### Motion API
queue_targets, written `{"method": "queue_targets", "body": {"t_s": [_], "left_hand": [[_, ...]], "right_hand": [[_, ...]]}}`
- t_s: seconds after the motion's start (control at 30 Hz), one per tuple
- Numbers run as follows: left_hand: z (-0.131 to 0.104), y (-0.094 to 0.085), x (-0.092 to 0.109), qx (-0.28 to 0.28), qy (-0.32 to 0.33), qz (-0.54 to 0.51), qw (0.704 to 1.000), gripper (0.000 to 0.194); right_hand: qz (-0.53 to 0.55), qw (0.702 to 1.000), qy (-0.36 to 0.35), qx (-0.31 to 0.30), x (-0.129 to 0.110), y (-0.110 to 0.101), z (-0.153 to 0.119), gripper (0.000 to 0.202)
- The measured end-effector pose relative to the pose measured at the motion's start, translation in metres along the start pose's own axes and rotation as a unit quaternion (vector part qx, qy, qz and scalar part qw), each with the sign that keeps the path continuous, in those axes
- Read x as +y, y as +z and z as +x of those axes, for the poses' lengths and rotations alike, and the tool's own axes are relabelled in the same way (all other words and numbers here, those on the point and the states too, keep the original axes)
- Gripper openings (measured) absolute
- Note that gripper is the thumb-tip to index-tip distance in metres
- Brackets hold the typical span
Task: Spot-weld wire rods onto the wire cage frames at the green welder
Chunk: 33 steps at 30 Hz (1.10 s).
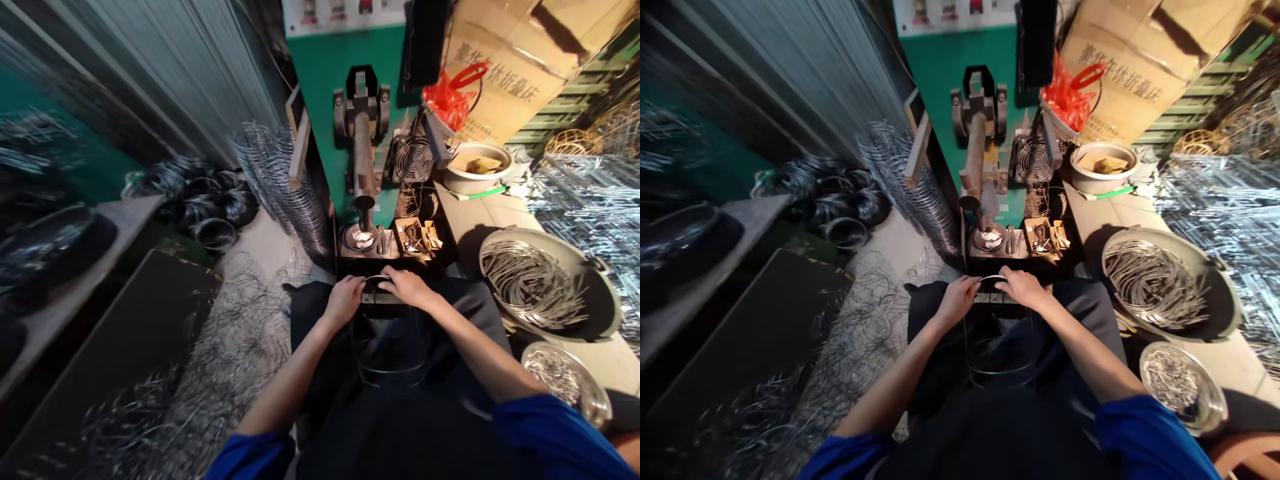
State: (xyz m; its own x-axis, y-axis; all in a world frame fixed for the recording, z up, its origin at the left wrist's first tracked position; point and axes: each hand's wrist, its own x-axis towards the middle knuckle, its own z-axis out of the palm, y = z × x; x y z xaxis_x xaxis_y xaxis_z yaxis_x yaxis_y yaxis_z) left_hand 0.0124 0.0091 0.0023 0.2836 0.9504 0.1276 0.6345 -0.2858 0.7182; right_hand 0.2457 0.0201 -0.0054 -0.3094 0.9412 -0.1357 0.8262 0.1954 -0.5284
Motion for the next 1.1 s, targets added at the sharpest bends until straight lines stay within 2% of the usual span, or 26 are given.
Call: {"method": "queue_targets", "body": {"t_s": [0.07, 0.2, 0.33, 0.47, 0.6, 0.87, 1.1], "left_hand": [[0.005, 0.013, 0.0, 0.016, 0.002, 0.037, 0.999, 0.029], [-0.009, 0.024, -0.012, 0.037, -0.005, 0.063, 0.997, 0.031], [-0.013, 0.026, -0.021, 0.046, -0.004, 0.083, 0.995, 0.029], [-0.008, 0.025, -0.021, 0.057, 0.016, 0.095, 0.994, 0.028], [0.001, 0.02, -0.016, 0.066, 0.042, 0.095, 0.992, 0.028], [0.032, -0.003, 0.002, 0.081, 0.079, 0.084, 0.99, 0.025], [0.054, -0.019, 0.008, 0.107, 0.108, 0.1, 0.983, 0.027]], "right_hand": [[0.055, 0.997, -0.008, 0.049, 0.005, 0.009, -0.014, 0.036], [0.116, 0.983, -0.042, 0.134, 0.021, 0.018, -0.036, 0.038], [0.063, 0.991, -0.007, 0.122, 0.02, 0.021, -0.03, 0.04], [0.001, 0.994, 0.01, 0.11, 0.012, 0.017, -0.019, 0.039], [-0.043, 0.993, 0.016, 0.107, 0.007, 0.005, -0.015, 0.038], [-0.127, 0.984, 0.026, 0.121, -0.006, -0.034, 0.001, 0.038], [-0.181, 0.978, 0.043, 0.095, -0.021, -0.06, 0.019, 0.04]]}}
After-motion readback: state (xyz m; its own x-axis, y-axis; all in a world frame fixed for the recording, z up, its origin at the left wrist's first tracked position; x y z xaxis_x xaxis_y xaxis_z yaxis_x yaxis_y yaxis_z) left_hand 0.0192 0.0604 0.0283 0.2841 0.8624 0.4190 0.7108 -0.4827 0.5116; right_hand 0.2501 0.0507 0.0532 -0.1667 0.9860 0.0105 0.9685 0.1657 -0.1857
